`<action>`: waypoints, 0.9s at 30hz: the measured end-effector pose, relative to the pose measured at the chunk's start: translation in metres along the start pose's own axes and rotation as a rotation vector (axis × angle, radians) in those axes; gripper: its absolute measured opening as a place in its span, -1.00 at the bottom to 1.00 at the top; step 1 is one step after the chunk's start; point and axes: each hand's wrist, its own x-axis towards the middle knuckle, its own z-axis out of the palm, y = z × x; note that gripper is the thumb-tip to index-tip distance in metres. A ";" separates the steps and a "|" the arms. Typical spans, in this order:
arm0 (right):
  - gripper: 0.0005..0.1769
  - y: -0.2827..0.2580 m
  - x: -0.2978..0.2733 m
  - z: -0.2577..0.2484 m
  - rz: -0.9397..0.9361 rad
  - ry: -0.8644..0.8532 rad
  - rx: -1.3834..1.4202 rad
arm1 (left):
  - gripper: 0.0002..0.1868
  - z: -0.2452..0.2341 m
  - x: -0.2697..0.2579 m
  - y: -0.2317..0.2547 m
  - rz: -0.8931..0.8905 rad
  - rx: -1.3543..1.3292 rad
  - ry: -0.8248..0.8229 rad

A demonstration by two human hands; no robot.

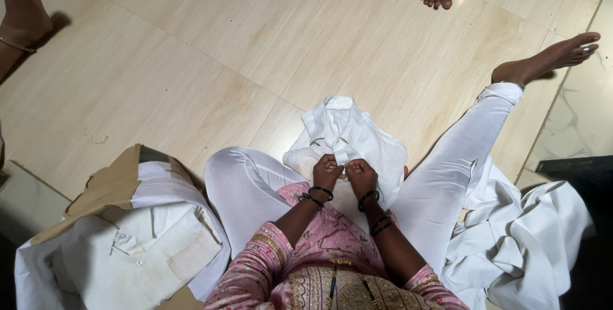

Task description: The person sits on the floor and folds a white shirt, smoothing it out and buttoning it. They then pick up another white shirt from a cardboard box, button it, and fold it. The person continues to handle and fold additional white shirts from the box.

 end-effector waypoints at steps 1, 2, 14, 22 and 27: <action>-0.89 -0.004 0.000 0.000 0.009 0.021 -0.042 | -0.73 0.002 -0.001 0.003 0.001 0.000 0.009; -0.89 -0.007 -0.001 0.001 0.017 0.042 -0.082 | -0.74 0.003 -0.002 0.005 0.003 0.000 0.019; -0.91 -0.051 -0.021 -0.001 -0.464 0.053 -0.554 | -0.78 -0.003 0.000 -0.005 0.000 -0.022 0.079; -0.85 -0.062 -0.023 -0.002 -0.504 0.038 -0.556 | -0.75 -0.002 -0.004 -0.001 0.215 0.000 0.001; -0.85 -0.048 -0.014 -0.003 -0.289 0.090 -0.350 | -0.68 0.014 -0.025 0.044 0.280 0.589 0.085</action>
